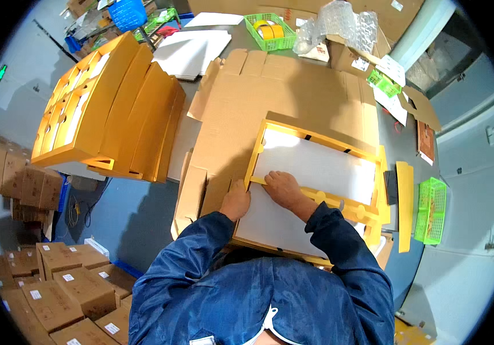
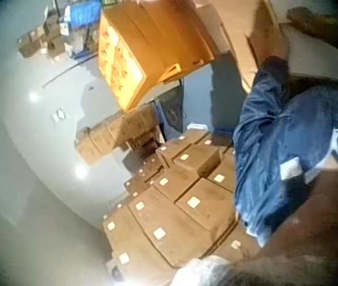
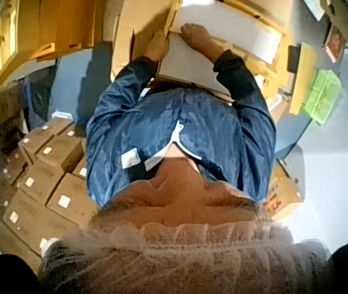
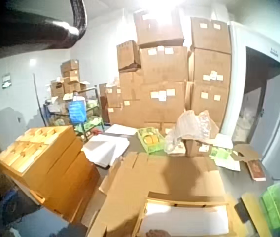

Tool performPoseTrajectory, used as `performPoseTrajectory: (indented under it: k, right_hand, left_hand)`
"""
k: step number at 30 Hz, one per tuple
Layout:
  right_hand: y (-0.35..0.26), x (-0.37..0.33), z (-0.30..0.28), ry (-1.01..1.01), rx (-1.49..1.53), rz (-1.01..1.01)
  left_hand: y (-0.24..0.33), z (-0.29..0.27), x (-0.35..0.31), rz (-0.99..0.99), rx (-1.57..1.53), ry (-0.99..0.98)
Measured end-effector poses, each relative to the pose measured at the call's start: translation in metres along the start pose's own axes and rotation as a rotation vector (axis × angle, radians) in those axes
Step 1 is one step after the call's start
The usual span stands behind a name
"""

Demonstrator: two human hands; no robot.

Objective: The person assembles a cardboard box by inserting yellow cardboard dividers into a white foam base. They then fold the cardboard flaps, secure them with tape, and place additional yellow cardboard pieces inside the box to complete the assembly.

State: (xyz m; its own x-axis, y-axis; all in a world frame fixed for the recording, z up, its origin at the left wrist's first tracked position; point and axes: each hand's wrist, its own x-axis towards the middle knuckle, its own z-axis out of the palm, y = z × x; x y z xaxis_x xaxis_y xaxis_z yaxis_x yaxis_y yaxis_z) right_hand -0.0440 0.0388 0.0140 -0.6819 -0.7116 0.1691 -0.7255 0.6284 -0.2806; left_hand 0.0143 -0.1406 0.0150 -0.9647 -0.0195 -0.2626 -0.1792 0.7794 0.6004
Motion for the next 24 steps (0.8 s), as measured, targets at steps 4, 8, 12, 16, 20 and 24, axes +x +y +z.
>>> performPoseTrajectory:
  k: [4, 8, 12, 16, 20, 24]
  right_hand:
    - [0.007, 0.002, -0.004, -0.006, 0.011, 0.015]
    - [-0.014, -0.002, -0.012, 0.151, -0.081, 0.075]
    - [-0.027, -0.046, -0.082, 0.455, 0.054, 0.308]
    - [0.004, -0.163, -0.124, 0.643, -0.084, 0.707]
    - [0.034, -0.273, -0.117, 0.611, -0.106, 1.18]
    - [0.041, -0.299, -0.098, 0.416, 0.318, 1.337]
  left_hand:
    - [0.018, -0.004, 0.01, -0.177, -0.049, -0.099]
    - [-0.005, -0.004, 0.007, -0.012, -0.01, -0.106]
    - [0.02, -0.006, 0.008, 0.45, 0.333, 0.354]
    - [0.111, 0.0, 0.008, 0.907, 0.138, 0.176]
    - [0.19, 0.063, 0.001, 1.128, 0.046, -0.044]
    - [0.252, 0.129, -0.002, 1.132, 0.096, -0.121]
